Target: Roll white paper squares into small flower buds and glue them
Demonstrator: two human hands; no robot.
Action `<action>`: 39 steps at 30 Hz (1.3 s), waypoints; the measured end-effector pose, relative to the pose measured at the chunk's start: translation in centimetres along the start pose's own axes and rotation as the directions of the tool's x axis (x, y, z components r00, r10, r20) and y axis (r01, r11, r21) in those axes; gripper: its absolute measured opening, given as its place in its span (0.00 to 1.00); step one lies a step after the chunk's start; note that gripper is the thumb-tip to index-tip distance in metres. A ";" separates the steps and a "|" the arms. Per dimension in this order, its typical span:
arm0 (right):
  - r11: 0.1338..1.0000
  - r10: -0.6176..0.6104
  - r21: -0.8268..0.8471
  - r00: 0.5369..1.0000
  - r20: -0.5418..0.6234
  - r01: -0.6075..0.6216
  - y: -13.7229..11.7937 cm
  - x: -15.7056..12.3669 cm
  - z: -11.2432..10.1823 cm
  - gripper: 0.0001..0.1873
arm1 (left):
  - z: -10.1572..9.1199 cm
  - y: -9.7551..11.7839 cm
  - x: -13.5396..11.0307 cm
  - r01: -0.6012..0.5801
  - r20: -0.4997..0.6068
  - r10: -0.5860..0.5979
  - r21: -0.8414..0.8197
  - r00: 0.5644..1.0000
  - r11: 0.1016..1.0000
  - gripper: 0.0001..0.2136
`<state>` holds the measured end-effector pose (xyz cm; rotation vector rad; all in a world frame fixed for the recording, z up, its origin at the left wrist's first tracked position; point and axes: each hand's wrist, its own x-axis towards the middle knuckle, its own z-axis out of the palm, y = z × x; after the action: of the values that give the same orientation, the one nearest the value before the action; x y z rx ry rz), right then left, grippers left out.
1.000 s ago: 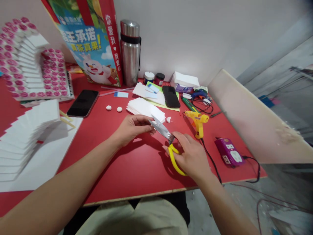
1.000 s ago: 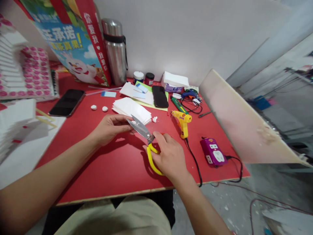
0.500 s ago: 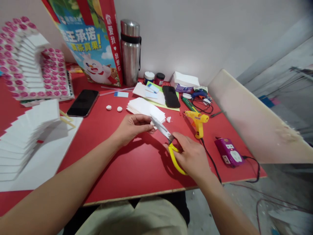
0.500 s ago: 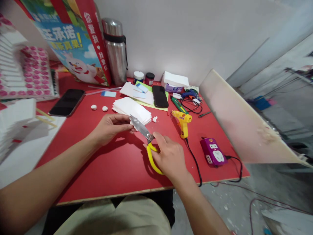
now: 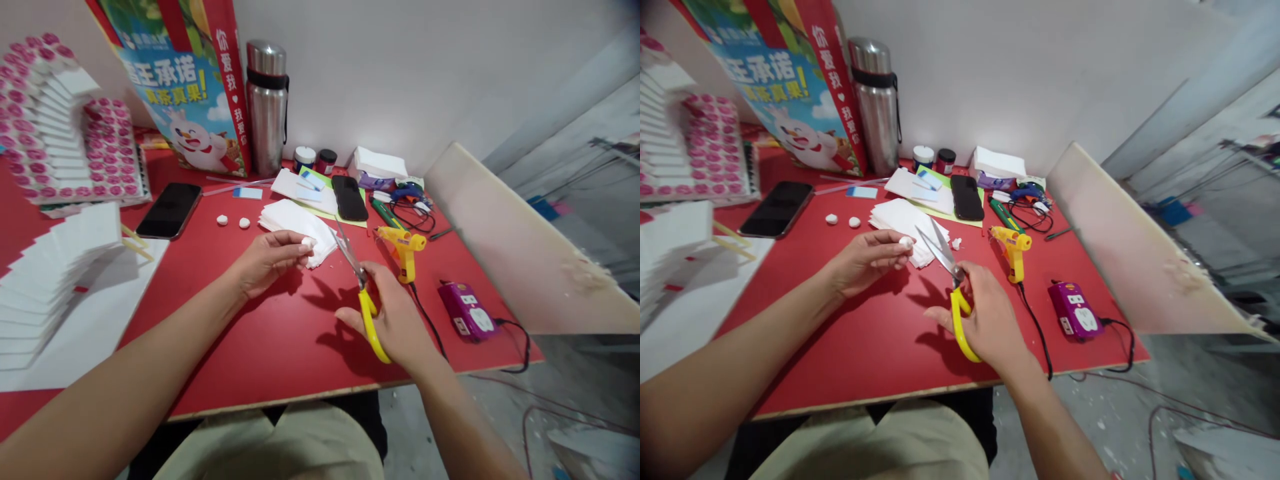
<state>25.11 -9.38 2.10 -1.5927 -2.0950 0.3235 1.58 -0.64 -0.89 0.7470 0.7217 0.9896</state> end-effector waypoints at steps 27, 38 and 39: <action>0.957 -0.089 -0.282 0.995 -0.054 0.070 -0.8 0.8 3.0 0.36 | 0.5 -0.3 -0.3 0.057 0.076 -0.054 -0.033 0.996 0.998 0.14; 0.980 -0.067 -0.193 0.994 -0.082 0.051 -1.0 -0.2 3.3 0.32 | 0.3 -0.4 -0.2 0.103 0.078 -0.101 -0.015 0.992 0.995 0.14; 0.982 -0.064 -0.183 0.994 -0.085 0.048 -1.0 -0.3 3.4 0.31 | 0.4 -0.4 -0.2 0.106 0.081 -0.104 -0.015 0.991 0.994 0.14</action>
<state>22.66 -9.64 -0.40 -1.6136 -2.1456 0.0414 2.04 -1.03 -0.98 0.7205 0.6742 0.8655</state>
